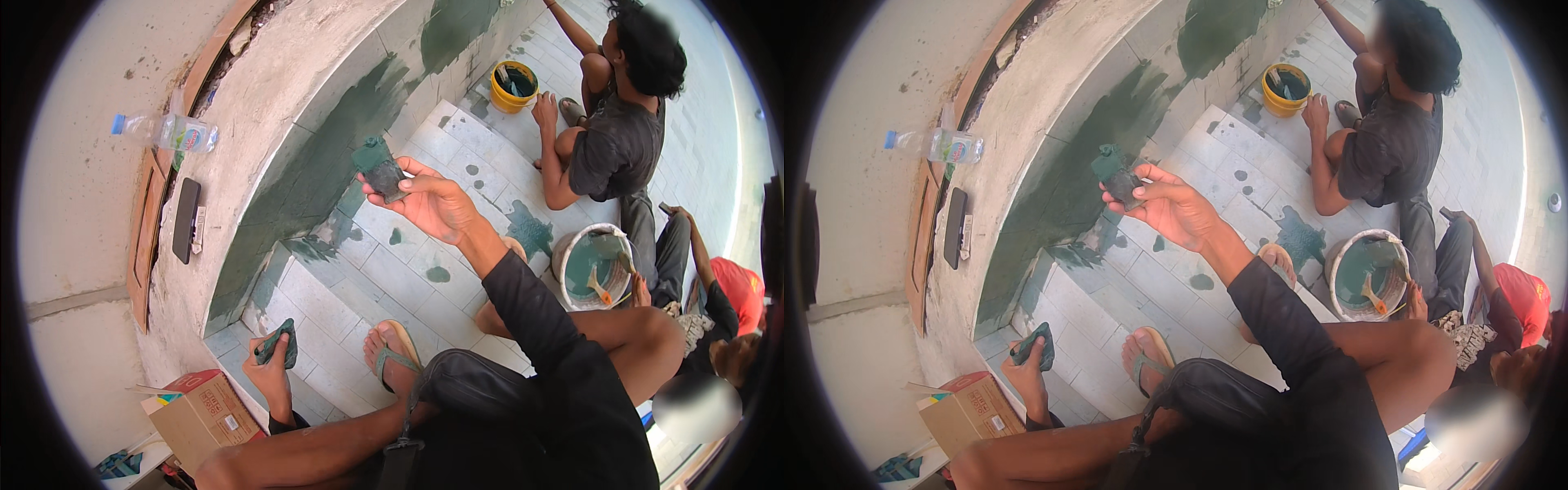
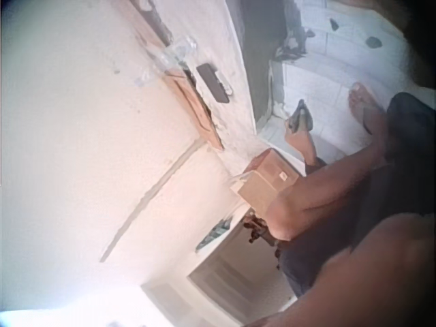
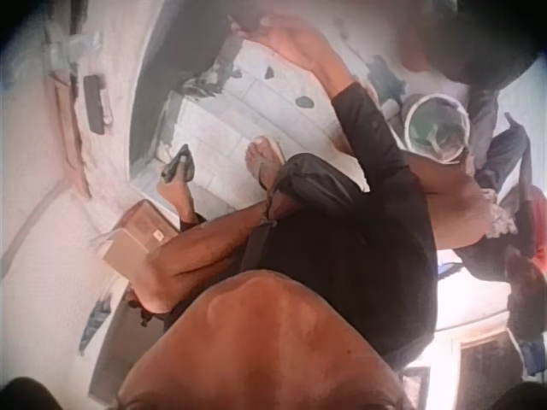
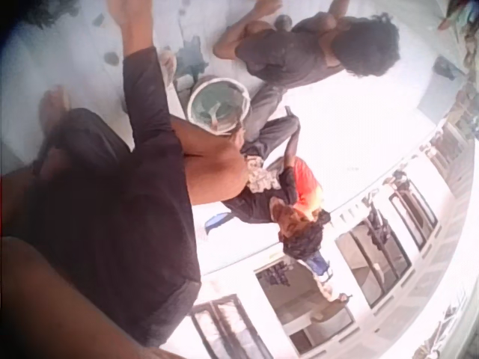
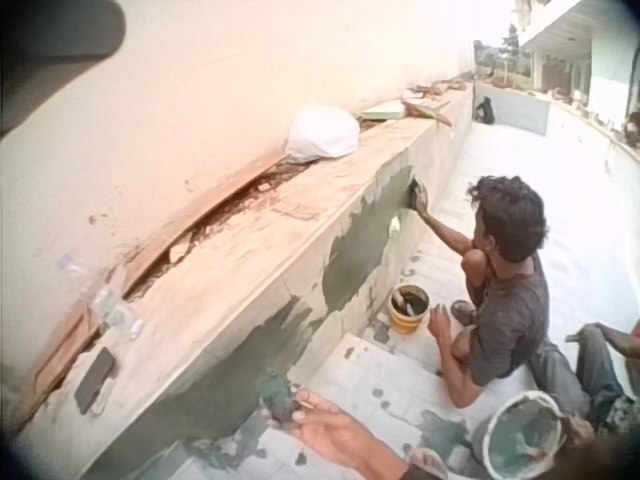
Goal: The person applies green grout to the gaps between wall tiles using a small hand-held scraper while sitting on the floor.
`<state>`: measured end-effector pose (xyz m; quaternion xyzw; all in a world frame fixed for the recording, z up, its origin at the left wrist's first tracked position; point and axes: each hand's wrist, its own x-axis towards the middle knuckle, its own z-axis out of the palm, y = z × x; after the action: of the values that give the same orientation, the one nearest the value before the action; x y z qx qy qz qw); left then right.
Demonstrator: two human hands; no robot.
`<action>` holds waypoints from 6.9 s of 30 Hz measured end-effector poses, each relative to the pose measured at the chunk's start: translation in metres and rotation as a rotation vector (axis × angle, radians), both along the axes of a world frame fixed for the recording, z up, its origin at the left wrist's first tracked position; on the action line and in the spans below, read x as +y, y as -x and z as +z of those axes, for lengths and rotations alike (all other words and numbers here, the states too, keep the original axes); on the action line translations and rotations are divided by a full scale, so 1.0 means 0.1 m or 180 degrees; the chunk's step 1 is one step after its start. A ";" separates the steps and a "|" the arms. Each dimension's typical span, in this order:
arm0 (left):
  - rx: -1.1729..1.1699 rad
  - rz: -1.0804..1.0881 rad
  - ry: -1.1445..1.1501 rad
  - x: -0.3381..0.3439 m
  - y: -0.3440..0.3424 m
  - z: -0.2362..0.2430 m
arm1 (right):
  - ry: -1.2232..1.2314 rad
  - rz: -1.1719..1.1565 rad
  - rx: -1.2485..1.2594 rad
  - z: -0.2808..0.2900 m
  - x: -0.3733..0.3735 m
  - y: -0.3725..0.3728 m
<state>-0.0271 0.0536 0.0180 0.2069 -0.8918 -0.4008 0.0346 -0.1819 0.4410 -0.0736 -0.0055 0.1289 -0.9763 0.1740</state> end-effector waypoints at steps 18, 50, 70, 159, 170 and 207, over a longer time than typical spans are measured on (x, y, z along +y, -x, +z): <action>-0.0869 0.0500 0.0428 0.02 0.15 0.09 | -0.2076 -0.3315 -0.0187 -0.51 -0.27 1.83; -0.1196 0.0487 0.0265 -0.04 0.08 0.01 | -0.3667 -0.3219 -0.0474 -0.20 -0.02 1.87; -0.1174 0.0532 0.0349 -0.04 0.05 0.00 | -0.3951 -0.3985 -0.0083 -0.23 -0.29 2.00; -0.0947 0.0076 0.0569 0.16 0.10 0.06 | -0.5414 -0.3002 0.0695 -1.12 0.08 1.58; 0.0223 -0.0753 0.0669 0.48 0.55 0.66 | -0.2486 0.0917 0.1321 0.73 -0.88 0.47; 0.1153 -0.2360 0.1605 0.70 0.16 0.89 | -0.4180 0.1167 0.1898 1.23 -0.87 -0.57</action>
<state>-0.0427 0.1231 0.1067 -0.2128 -0.9545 -0.1870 0.0932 -0.1246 0.3543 0.0499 -0.1865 0.7247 -0.6107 0.2592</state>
